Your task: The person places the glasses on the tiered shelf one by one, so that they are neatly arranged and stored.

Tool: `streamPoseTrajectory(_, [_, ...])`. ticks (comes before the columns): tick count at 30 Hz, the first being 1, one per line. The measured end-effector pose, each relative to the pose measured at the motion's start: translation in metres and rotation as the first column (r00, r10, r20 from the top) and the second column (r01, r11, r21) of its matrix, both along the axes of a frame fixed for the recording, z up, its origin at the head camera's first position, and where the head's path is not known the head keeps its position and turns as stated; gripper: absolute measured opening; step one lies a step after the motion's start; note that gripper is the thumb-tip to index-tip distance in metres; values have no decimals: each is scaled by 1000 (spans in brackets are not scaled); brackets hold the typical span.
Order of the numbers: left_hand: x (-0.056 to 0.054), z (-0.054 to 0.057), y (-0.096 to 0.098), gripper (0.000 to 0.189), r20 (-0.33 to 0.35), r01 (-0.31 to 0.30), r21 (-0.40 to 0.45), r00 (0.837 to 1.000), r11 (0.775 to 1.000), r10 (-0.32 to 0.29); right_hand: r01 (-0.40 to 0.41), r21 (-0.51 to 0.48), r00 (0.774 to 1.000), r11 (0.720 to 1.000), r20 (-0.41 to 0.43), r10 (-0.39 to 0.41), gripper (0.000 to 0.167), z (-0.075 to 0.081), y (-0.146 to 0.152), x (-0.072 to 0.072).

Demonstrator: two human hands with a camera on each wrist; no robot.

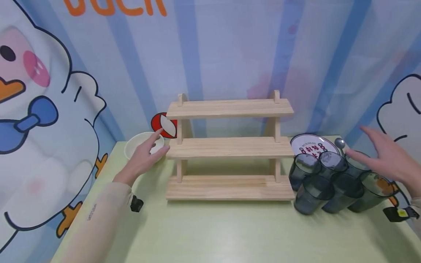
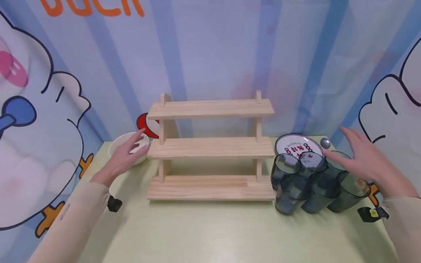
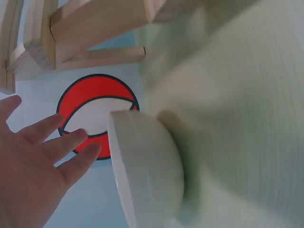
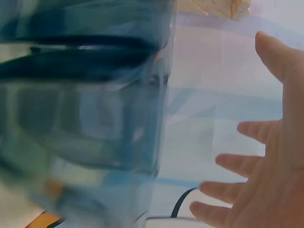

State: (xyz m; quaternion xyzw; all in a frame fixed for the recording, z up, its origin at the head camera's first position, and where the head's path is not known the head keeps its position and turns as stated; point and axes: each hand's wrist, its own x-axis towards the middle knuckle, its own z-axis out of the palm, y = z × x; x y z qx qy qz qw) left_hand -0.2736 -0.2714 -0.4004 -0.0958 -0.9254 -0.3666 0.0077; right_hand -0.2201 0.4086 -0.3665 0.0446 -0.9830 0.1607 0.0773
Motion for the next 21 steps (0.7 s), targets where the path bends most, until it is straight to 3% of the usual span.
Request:
streamPoseTrajectory(5, [1,-8,7,75,64,3,154,998,988,-13,-9,-26,1000,1000,5,9,94,-12,6,18])
streamPoseTrajectory(10, [-1,-15,18,70,96,29,293,994,956,-60,2,-87,1000,996,-11,-3,89,-24,12,37])
streamPoseTrajectory(21, [-8,-30,30,66,117,38,412,989,911,-94,49,-329,999,943,-2,-52,80,-54,20,70])
